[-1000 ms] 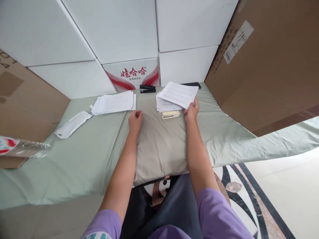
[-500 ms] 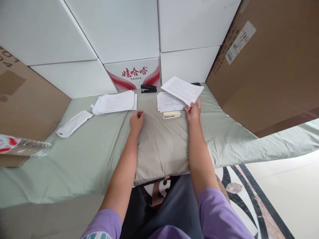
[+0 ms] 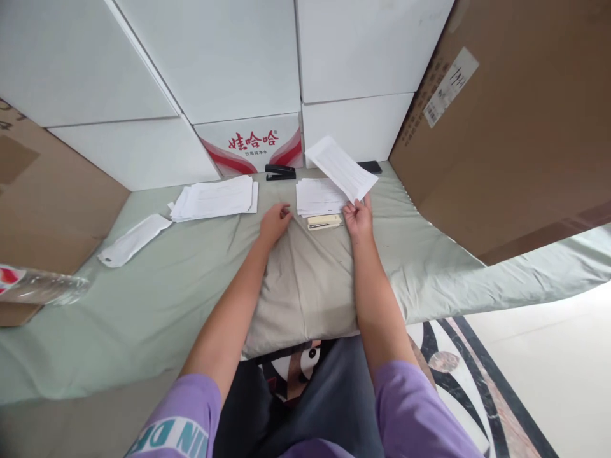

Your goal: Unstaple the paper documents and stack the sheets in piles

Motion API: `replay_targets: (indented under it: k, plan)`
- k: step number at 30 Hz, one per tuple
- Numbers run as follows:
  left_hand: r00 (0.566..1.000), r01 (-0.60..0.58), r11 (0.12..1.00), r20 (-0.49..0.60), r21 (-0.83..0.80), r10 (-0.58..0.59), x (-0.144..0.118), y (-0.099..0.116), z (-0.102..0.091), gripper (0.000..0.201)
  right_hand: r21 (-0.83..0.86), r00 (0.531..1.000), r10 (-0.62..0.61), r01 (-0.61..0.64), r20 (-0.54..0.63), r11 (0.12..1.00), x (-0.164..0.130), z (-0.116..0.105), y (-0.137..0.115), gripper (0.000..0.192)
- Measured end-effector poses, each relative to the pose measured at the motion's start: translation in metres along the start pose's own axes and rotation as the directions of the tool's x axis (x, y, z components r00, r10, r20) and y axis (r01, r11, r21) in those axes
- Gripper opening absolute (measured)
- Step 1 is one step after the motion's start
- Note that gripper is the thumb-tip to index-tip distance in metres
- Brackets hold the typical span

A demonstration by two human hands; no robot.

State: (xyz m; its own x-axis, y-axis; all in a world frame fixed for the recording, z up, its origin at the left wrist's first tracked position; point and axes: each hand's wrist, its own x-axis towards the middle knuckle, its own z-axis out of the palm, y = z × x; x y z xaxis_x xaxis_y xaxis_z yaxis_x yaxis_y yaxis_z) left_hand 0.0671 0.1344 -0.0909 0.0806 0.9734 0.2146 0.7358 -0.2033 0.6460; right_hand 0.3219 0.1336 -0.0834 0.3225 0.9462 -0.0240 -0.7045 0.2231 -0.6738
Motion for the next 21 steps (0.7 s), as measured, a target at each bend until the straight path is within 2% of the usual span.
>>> replay_targets:
  k: [4,8,10,12,16,21]
  plan:
    - [0.985,-0.076,0.997,0.157,0.013,0.073,0.037,0.009,0.006,0.046,0.011,1.0,-0.005,0.004,0.025,1.0,0.001,-0.002,0.001,0.032]
    - [0.966,-0.112,0.99,0.243,0.087,0.088,0.049,0.01,0.01,0.041,-0.029,1.0,-0.009,0.009,0.015,1.0,0.002,-0.002,0.001,0.031]
    - [0.97,-0.13,0.987,0.218,0.095,0.106,0.044,0.01,0.012,0.034,-0.016,1.0,-0.004,0.004,0.015,1.0,0.001,-0.001,0.001,0.034]
    - [0.979,-0.158,0.981,0.146,0.114,0.141,0.037,0.011,0.015,0.028,0.018,1.0,0.001,-0.001,0.023,1.0,0.0,0.0,0.001,0.039]
    - [0.983,-0.182,0.962,0.014,0.204,0.183,0.027,0.013,0.022,0.035,0.05,0.999,-0.007,0.005,0.04,0.999,-0.002,0.001,0.0,0.044]
    - [0.981,-0.172,0.958,-0.045,0.23,0.187,0.023,0.015,0.024,0.032,0.023,0.999,-0.04,0.04,0.002,0.999,-0.001,0.001,-0.003,0.049]
